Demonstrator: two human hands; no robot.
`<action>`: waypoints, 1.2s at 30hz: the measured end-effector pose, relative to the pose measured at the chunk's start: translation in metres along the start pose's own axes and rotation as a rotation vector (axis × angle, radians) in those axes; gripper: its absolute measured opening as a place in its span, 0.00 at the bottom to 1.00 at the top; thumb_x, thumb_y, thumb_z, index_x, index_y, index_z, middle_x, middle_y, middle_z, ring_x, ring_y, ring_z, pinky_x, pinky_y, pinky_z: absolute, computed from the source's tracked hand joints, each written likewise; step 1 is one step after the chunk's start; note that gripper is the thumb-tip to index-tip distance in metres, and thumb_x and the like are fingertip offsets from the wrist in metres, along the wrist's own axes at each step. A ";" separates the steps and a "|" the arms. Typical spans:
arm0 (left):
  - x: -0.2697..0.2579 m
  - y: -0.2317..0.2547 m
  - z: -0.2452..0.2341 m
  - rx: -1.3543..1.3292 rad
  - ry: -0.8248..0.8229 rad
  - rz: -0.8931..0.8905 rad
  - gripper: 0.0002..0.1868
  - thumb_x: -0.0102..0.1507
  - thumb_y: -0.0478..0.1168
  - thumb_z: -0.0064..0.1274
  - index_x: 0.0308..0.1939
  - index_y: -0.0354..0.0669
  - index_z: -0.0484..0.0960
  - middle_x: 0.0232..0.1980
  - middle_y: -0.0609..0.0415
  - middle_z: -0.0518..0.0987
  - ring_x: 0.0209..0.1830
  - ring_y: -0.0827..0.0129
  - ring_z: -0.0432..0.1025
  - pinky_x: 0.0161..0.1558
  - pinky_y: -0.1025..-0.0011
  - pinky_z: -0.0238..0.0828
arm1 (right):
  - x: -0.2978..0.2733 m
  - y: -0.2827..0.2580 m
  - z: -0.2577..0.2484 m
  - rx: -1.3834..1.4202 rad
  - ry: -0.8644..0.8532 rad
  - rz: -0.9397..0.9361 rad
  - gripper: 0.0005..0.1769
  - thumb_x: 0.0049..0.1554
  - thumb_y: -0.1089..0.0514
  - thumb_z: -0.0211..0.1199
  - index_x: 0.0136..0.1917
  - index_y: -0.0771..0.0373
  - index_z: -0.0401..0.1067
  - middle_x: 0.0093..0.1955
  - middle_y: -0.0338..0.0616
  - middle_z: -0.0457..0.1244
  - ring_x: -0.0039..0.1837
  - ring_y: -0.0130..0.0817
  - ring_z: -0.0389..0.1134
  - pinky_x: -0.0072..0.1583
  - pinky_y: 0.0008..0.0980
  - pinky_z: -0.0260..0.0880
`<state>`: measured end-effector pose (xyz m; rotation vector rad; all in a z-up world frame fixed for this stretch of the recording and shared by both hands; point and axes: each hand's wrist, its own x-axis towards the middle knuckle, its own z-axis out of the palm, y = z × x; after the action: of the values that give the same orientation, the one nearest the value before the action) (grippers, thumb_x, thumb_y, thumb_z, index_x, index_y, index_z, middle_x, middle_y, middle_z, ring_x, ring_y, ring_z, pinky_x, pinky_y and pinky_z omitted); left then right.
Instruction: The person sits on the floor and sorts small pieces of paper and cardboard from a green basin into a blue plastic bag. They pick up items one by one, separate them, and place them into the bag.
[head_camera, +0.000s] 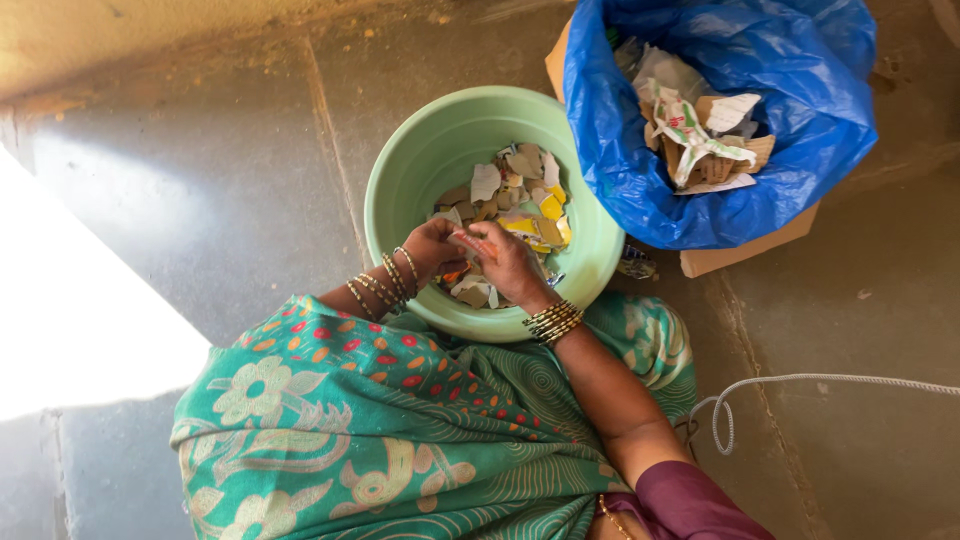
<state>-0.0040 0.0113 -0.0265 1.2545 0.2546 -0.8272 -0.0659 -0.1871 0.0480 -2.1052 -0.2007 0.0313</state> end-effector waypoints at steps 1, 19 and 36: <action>-0.002 0.000 -0.001 0.034 -0.010 -0.012 0.20 0.61 0.27 0.58 0.55 0.41 0.72 0.48 0.55 0.78 0.46 0.67 0.76 0.47 0.65 0.82 | 0.002 0.001 -0.003 -0.007 0.013 0.005 0.24 0.57 0.63 0.63 0.67 0.57 0.68 0.56 0.51 0.70 0.58 0.48 0.73 0.57 0.41 0.74; -0.026 0.012 -0.007 0.817 0.054 -0.145 0.28 0.51 0.38 0.65 0.56 0.44 0.82 0.39 0.52 0.83 0.37 0.67 0.78 0.38 0.70 0.77 | 0.061 0.003 -0.090 -0.406 0.170 -0.323 0.19 0.60 0.57 0.68 0.63 0.62 0.72 0.58 0.53 0.68 0.59 0.53 0.69 0.60 0.48 0.70; -0.029 0.002 -0.013 0.767 0.040 -0.117 0.29 0.53 0.45 0.66 0.57 0.43 0.81 0.45 0.52 0.85 0.44 0.70 0.80 0.48 0.72 0.77 | 0.081 0.065 0.000 -0.979 -0.904 0.551 0.78 0.34 0.33 0.84 0.82 0.43 0.36 0.86 0.38 0.36 0.80 0.52 0.49 0.64 0.68 0.66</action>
<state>-0.0190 0.0353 -0.0123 1.9858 0.0326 -1.0464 0.0222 -0.2074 -0.0032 -2.8928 -0.1701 1.4848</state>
